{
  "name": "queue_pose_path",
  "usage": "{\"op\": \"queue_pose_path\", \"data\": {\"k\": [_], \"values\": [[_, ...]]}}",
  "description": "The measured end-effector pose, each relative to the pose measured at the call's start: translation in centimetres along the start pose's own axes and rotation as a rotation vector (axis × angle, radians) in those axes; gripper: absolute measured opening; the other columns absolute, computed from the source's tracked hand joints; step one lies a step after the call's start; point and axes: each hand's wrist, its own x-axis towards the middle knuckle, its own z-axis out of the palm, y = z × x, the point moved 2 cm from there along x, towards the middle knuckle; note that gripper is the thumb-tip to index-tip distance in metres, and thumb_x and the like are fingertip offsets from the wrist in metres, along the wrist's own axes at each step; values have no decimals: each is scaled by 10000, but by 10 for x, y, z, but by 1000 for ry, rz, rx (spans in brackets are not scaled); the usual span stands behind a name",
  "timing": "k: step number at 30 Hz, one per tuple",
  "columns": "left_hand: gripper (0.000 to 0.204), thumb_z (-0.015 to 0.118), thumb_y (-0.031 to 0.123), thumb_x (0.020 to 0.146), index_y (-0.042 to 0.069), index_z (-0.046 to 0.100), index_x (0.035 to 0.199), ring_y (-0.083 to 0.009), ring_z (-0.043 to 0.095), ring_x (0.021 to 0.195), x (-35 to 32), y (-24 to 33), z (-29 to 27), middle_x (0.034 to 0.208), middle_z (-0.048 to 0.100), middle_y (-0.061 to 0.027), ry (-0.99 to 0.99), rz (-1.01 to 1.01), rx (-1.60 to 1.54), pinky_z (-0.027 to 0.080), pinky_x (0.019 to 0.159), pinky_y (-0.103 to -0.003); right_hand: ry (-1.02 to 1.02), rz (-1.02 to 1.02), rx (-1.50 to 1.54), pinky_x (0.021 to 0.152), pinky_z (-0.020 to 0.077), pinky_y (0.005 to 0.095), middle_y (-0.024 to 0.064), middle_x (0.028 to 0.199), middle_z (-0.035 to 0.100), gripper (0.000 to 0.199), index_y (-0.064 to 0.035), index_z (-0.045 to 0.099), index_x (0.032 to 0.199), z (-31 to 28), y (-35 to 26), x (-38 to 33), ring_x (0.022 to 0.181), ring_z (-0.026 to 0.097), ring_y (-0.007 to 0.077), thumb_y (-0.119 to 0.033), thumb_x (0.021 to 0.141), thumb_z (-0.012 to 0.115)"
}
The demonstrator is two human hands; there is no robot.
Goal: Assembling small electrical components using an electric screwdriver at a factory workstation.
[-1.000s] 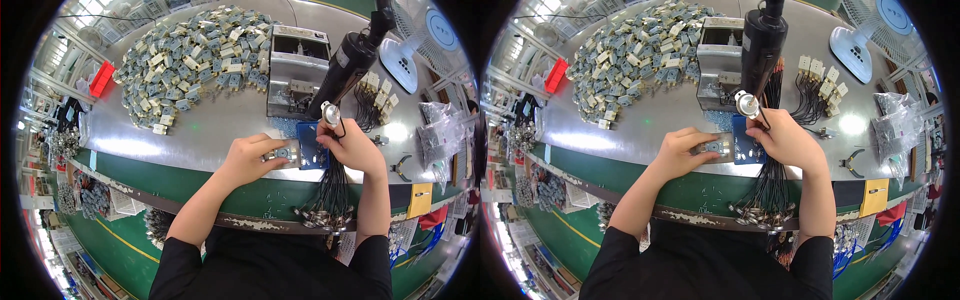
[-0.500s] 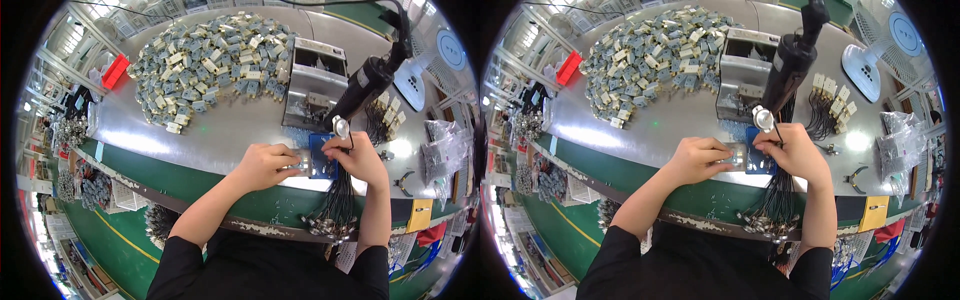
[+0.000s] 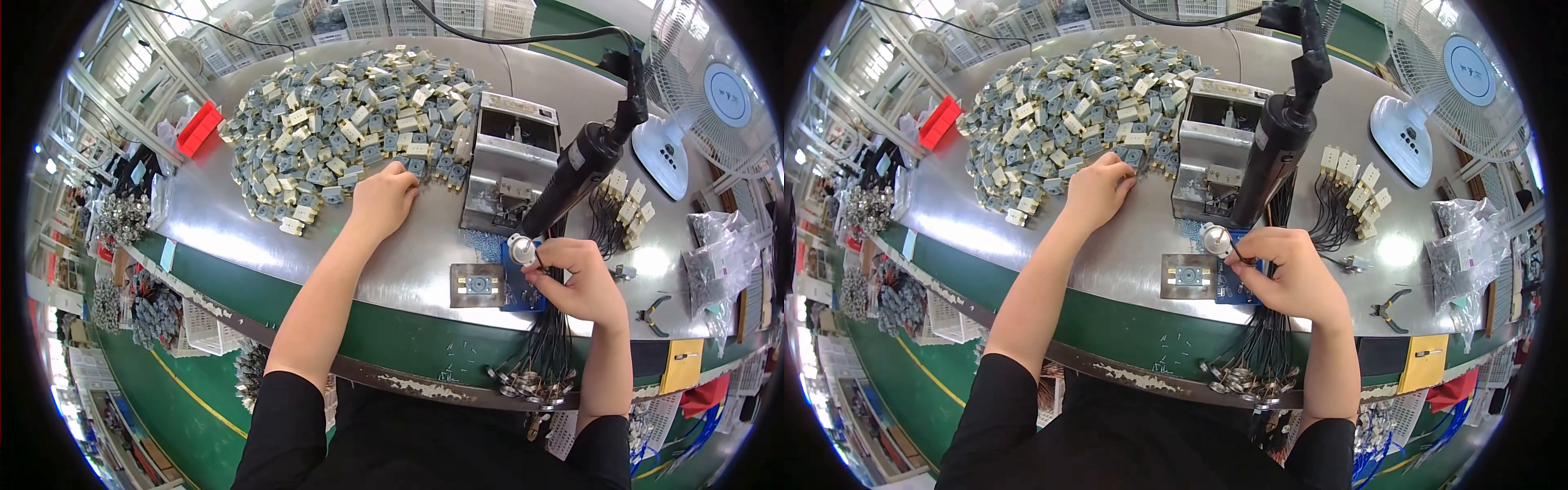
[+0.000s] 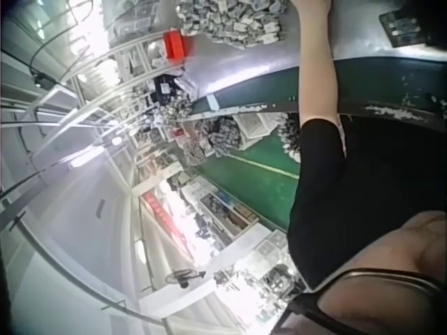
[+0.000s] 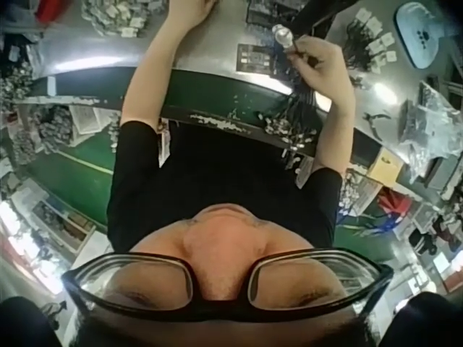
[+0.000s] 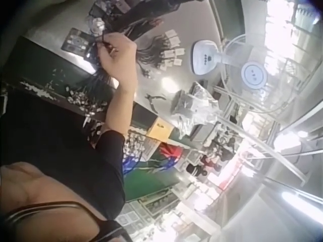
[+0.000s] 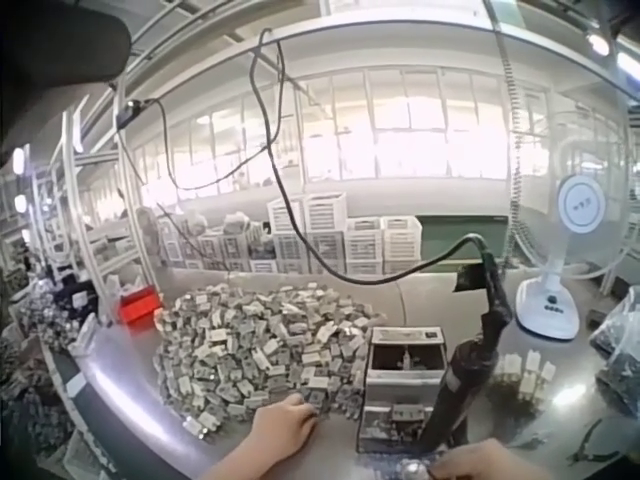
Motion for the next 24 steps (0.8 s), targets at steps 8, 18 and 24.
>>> {"op": "queue_pose_path", "data": {"k": [8,18,24], "values": [[207,675,152,1006,53,667,1188,-183,706,830,-13,-1,-10,1031,737,-73,-34,-40,-384,558,720,-352,-32,-11,135,700,560,329,133,813,743,100,54,731,849,3,9,-2,752,731,239,-2,766,736],[256,618,32,1047,-5,717,1280,-78,620,640,-80,70,9,1073,780,-116,-233,-135,-1275,483,582,-222,54,243,898,610,447,226,115,955,745,179,87,729,1035,20,37,-6,694,558,68,-84,987,745],[166,837,33,864,21,814,1028,-91,690,721,-82,82,12,1041,785,-84,-202,121,-1002,541,645,-247,67,269,869,586,417,246,156,1031,734,270,88,726,1089,24,37,-7,680,544,94,-161,993,767]]}}
